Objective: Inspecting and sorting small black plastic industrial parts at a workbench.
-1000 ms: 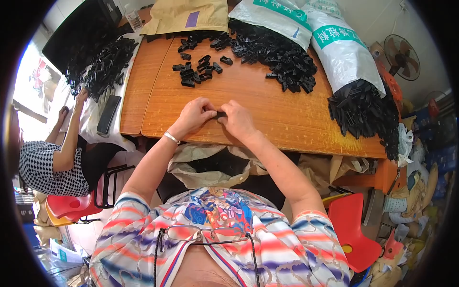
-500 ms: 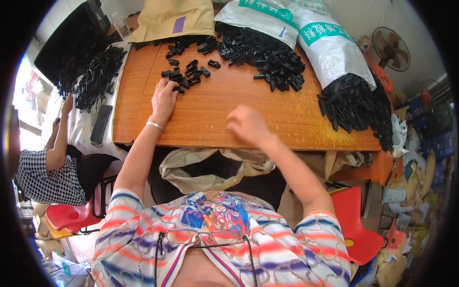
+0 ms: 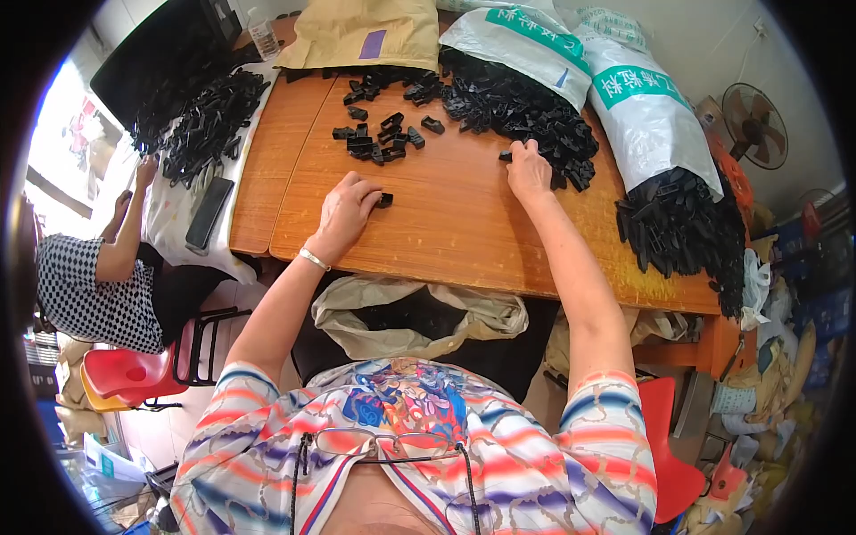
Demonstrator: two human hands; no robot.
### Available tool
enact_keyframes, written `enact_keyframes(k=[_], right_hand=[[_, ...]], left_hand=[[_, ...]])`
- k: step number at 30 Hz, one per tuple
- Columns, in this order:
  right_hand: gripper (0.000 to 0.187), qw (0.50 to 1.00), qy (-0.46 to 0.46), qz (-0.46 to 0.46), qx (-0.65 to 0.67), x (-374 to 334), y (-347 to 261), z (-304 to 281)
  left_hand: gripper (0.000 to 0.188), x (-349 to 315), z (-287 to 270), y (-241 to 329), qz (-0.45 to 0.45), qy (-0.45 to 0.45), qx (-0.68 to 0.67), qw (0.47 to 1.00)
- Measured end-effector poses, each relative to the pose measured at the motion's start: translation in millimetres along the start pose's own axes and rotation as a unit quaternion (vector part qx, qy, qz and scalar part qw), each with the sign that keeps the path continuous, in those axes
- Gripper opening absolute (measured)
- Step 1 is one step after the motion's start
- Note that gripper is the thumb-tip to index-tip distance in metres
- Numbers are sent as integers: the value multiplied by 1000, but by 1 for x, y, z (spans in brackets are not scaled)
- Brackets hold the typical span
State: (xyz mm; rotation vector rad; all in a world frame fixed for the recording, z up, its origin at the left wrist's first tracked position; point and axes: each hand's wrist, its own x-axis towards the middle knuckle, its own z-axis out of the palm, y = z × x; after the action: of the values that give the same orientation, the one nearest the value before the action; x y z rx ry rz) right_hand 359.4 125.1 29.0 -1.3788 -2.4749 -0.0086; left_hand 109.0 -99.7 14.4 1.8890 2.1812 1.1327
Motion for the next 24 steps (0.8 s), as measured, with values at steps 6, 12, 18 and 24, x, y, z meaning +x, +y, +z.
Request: enact_keyframes(k=[6,12,18,24], right_hand=[[26,999,17,-12,26,11,8,8],[17,975,-96,-42,199,-12,-36,-11],[18,903,-216,-14,371,-44,-64,-9],[20,955,-72,-134,254,-55,-64,2]], left_hand=[[27,-15,-2,-4,-10,14,-87,996],[32,-20,0,-9,-33,8,-69,997],[31,-18,-1,-7,-48,-5,-107,993],[30,-19,-4,-3,-19,54,-13,998]])
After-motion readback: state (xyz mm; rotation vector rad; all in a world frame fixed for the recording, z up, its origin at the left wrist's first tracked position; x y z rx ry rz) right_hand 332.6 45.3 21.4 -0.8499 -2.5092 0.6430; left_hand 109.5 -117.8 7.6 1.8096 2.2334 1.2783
